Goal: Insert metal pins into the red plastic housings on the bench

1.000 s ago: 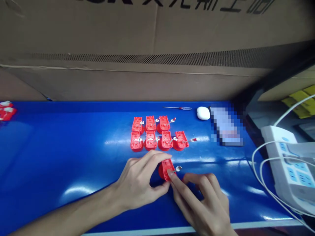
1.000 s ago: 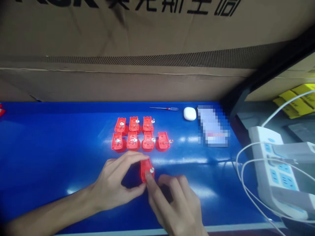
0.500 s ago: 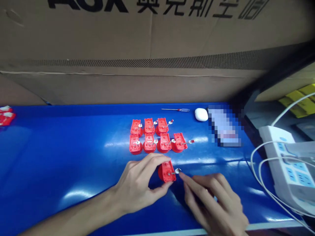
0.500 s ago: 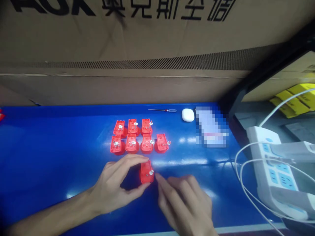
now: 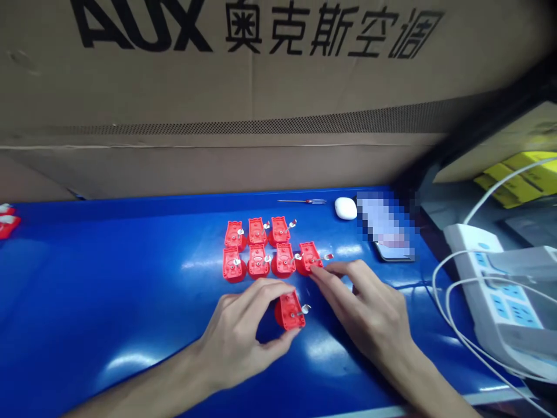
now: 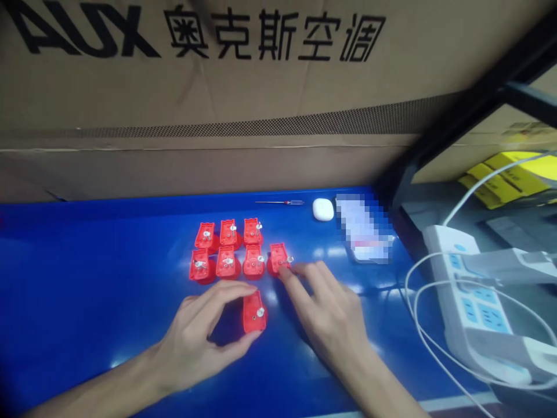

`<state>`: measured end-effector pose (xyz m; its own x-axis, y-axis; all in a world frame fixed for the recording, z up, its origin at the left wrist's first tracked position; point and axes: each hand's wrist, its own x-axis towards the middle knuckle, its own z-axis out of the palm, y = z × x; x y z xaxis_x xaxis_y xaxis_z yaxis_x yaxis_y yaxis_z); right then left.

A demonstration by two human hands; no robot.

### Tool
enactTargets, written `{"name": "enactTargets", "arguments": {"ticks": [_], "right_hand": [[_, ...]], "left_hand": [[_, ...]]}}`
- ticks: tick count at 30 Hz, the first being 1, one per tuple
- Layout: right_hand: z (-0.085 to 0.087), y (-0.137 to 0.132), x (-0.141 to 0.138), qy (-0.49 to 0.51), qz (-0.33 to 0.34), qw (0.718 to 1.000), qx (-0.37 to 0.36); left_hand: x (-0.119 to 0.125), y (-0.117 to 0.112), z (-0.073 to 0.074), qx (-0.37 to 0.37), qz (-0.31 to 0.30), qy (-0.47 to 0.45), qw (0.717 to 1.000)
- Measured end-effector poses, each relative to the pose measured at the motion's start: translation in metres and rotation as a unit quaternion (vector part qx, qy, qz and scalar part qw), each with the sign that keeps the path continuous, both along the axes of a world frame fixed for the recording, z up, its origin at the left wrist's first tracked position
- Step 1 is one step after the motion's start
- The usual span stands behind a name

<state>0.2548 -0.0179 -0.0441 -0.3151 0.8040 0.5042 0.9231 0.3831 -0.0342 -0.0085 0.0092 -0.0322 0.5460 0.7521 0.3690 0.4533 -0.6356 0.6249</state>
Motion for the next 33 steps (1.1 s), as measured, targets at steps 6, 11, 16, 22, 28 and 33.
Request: {"name": "enactTargets", "arguments": {"ticks": [6,11,16,22,28,33], "right_hand": [[0.004,0.015,-0.005,0.006,-0.008,1.000,0.011],[0.009,0.034,-0.006,-0.010,-0.002,1.000,0.014],[0.009,0.052,-0.007,-0.009,0.004,1.000,0.015],[0.005,0.063,-0.007,-0.005,0.007,1.000,0.012],[0.004,0.064,-0.006,0.019,0.007,1.000,0.005],[0.005,0.059,-0.004,0.070,0.023,0.997,-0.001]], "left_hand": [[-0.001,0.001,0.001,-0.006,-0.006,0.004,1.000],[-0.001,0.001,0.001,-0.010,-0.002,0.007,1.000],[-0.001,0.002,0.000,-0.014,-0.008,-0.001,1.000],[-0.001,0.004,0.001,0.000,-0.004,-0.007,1.000],[-0.001,0.003,0.001,-0.017,-0.007,-0.007,1.000],[-0.001,0.004,0.000,-0.023,-0.007,-0.008,1.000]]}}
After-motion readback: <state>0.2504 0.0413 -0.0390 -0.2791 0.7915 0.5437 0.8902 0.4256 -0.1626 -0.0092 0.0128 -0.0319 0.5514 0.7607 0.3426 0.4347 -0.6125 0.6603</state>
